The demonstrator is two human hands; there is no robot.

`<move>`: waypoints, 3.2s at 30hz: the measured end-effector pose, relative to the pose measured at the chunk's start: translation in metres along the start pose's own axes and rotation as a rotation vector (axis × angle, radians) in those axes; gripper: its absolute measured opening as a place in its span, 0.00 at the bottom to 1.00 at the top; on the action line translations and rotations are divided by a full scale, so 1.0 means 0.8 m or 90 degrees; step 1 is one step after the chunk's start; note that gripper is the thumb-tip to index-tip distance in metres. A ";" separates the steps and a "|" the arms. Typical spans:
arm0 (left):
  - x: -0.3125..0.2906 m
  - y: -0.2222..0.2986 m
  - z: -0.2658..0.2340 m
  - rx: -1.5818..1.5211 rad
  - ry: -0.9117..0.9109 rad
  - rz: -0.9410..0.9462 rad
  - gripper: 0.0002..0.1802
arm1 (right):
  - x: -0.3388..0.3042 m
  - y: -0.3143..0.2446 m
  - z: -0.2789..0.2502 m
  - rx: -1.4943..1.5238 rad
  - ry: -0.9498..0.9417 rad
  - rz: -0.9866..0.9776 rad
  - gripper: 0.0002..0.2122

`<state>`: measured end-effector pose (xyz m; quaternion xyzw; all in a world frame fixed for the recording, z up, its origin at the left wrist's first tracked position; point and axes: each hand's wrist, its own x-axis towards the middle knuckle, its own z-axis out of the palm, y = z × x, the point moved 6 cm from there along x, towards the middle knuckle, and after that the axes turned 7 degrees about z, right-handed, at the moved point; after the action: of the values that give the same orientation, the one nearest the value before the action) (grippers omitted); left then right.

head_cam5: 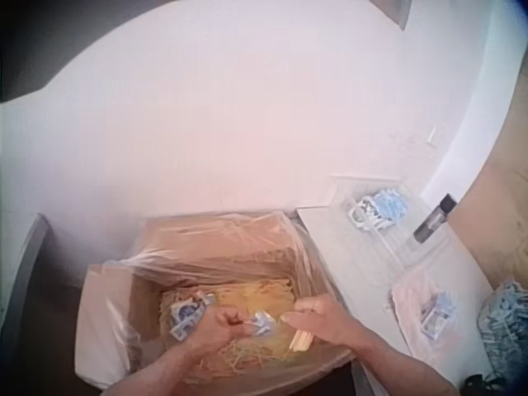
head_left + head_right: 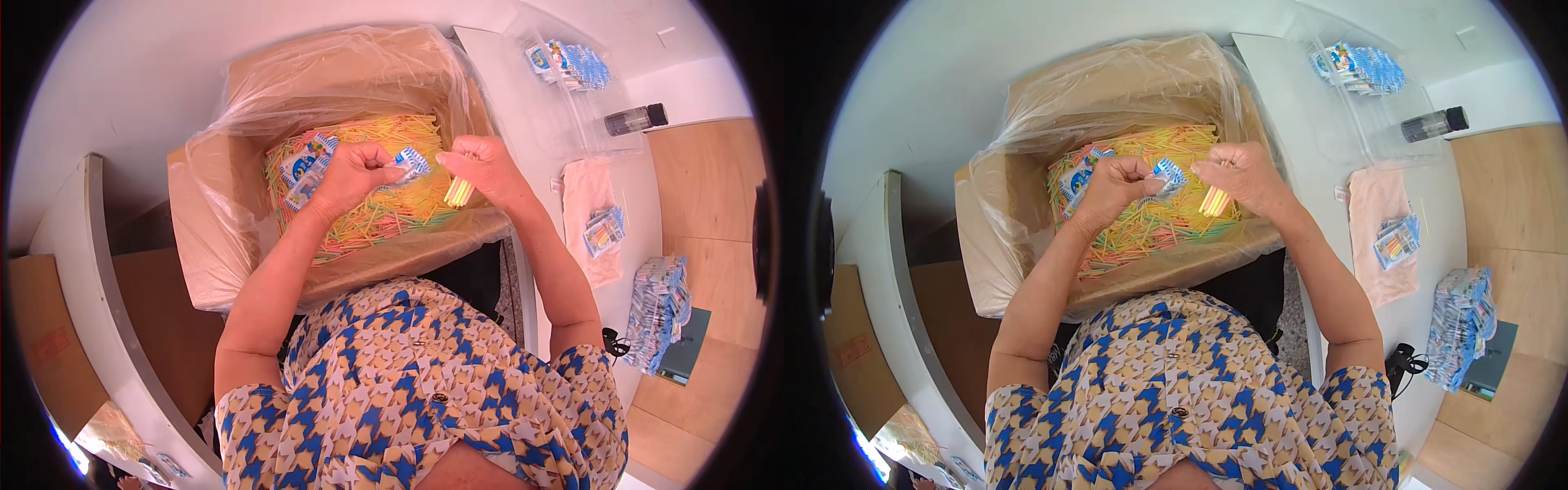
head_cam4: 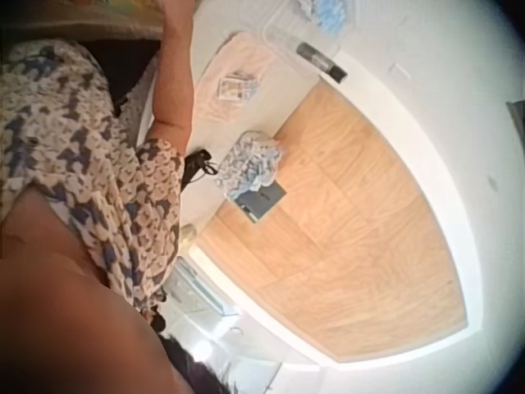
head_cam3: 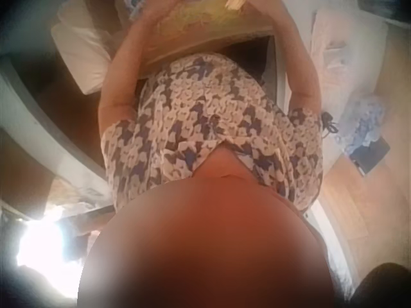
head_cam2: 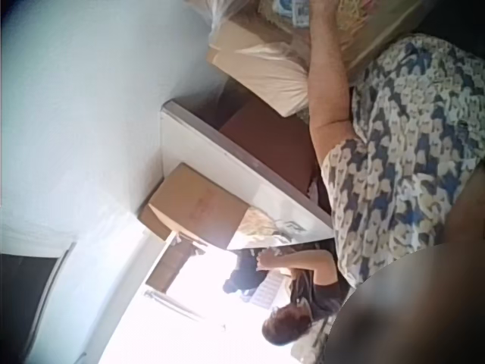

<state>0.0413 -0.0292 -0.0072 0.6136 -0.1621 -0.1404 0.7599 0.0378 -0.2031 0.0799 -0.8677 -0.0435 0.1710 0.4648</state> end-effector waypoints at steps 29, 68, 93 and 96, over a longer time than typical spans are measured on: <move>0.007 -0.003 0.016 0.274 -0.119 -0.120 0.13 | -0.021 -0.025 0.022 -0.254 0.230 -0.300 0.09; -0.012 -0.020 -0.143 0.569 0.219 -0.003 0.08 | -0.014 -0.027 0.023 -0.273 0.178 -0.373 0.07; 0.011 0.033 -0.060 0.362 0.243 0.029 0.07 | 0.093 0.128 0.046 -0.753 -0.209 -0.057 0.05; 0.016 0.016 -0.057 0.218 0.260 0.065 0.07 | 0.084 0.171 0.057 -0.811 -0.207 -0.075 0.05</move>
<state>0.0724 0.0085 -0.0026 0.7399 -0.0573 0.0541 0.6681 0.0744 -0.2285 -0.0729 -0.9324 -0.2530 0.2148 -0.1432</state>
